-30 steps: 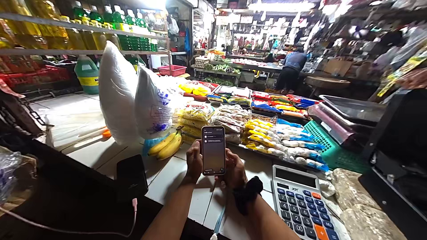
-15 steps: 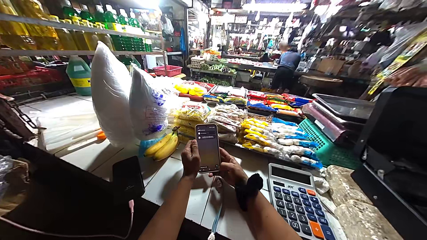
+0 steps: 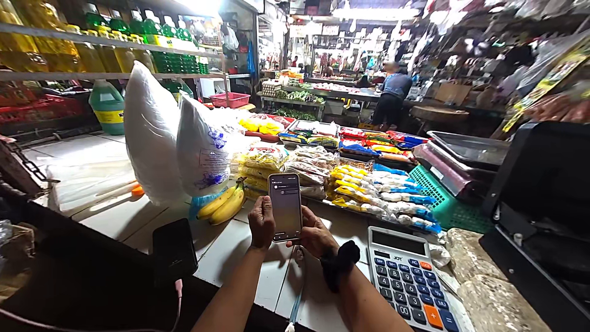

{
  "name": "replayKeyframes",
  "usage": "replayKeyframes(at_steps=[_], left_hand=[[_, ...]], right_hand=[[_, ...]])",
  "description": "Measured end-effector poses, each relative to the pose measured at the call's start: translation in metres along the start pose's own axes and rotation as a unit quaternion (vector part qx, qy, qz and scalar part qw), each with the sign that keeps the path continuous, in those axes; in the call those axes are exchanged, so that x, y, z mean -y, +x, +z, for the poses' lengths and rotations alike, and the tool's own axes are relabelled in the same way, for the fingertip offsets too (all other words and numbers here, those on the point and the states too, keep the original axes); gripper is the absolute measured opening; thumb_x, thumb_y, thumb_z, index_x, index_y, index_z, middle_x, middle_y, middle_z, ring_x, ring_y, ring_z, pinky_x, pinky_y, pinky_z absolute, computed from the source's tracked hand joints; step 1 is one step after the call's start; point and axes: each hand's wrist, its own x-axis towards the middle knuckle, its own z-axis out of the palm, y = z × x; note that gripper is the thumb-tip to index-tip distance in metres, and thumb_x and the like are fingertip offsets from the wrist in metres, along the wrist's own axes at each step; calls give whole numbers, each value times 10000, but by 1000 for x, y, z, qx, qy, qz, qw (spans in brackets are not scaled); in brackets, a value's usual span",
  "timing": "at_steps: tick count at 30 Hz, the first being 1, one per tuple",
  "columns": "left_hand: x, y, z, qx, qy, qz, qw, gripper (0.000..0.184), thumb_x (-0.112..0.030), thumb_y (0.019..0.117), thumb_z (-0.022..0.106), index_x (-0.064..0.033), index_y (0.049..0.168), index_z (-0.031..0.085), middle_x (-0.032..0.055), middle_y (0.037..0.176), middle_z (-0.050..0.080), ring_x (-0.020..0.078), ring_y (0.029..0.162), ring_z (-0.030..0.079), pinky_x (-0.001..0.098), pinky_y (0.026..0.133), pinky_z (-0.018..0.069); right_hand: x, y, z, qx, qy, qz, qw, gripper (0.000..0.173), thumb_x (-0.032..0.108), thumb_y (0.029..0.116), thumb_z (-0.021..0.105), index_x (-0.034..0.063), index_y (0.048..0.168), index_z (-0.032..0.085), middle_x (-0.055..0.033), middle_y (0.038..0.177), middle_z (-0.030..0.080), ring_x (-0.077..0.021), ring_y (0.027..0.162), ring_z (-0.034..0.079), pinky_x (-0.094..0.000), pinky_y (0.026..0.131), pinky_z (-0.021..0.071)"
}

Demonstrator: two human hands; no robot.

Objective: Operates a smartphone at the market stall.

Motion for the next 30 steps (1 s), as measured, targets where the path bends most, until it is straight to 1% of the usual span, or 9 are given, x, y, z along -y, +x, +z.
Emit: replayKeyframes(at_steps=[3,7,12,14,16,18,20,25,30], left_hand=[[-1,-1,0,4,5,5,1000,336,-133,1070,418,84,953,647,25,749,574,-33,695,519,145,676,427],[0,-1,1,5,10,7,1000,329,-137,1066,422,54,902,635,-2,712,534,-32,657,496,147,642,411],[-1,-2,0,14,19,11,1000,340,-145,1068,413,56,921,644,14,710,539,-4,653,502,178,642,424],[0,-2,0,14,14,12,1000,340,-141,1066,410,61,926,646,22,720,555,-5,665,517,175,650,430],[1,-2,0,19,4,10,1000,339,-138,1069,406,56,957,661,30,749,612,-11,690,579,170,673,480],[2,-2,0,23,-2,11,1000,343,-139,1071,394,46,958,660,22,746,623,-16,688,597,169,666,494],[2,-2,0,25,-4,16,1000,341,-135,1070,392,45,957,659,21,740,619,-16,686,596,166,661,489],[3,-3,1,28,-8,28,999,346,-132,1065,387,42,940,658,19,734,625,-16,681,606,165,656,497],[4,-4,1,28,5,41,999,351,-139,1066,387,42,943,663,21,731,625,-22,675,598,159,651,488]], right_hand=[[1,0,0,-8,-9,1,1000,719,-129,799,407,82,1475,286,-148,1195,677,-288,923,740,-454,677,637],[-1,0,1,-21,-28,0,999,667,-109,806,411,75,1440,322,-142,1154,687,-247,837,739,-394,613,623],[1,-1,6,-44,-48,3,998,552,-83,836,414,59,1369,393,-133,1101,687,-237,786,725,-388,591,614],[0,0,5,-47,-41,4,998,488,-56,872,405,57,1347,419,-135,1094,688,-246,795,725,-391,590,610],[-1,1,3,-45,-36,1,998,415,-16,920,381,51,1325,442,-151,1080,701,-257,812,735,-391,596,616],[-2,2,2,-41,-33,2,999,372,13,958,357,46,1316,454,-165,1076,707,-265,823,740,-390,602,619],[-2,1,2,-43,-32,2,999,361,16,961,355,43,1305,462,-168,1069,711,-268,815,742,-389,595,620],[-2,1,1,-46,-41,4,998,382,-25,944,408,34,1318,450,-170,1082,706,-272,822,745,-406,595,626],[-2,0,3,-46,-46,-4,998,421,-20,921,417,57,1335,421,-159,1082,705,-259,808,745,-388,569,620]])
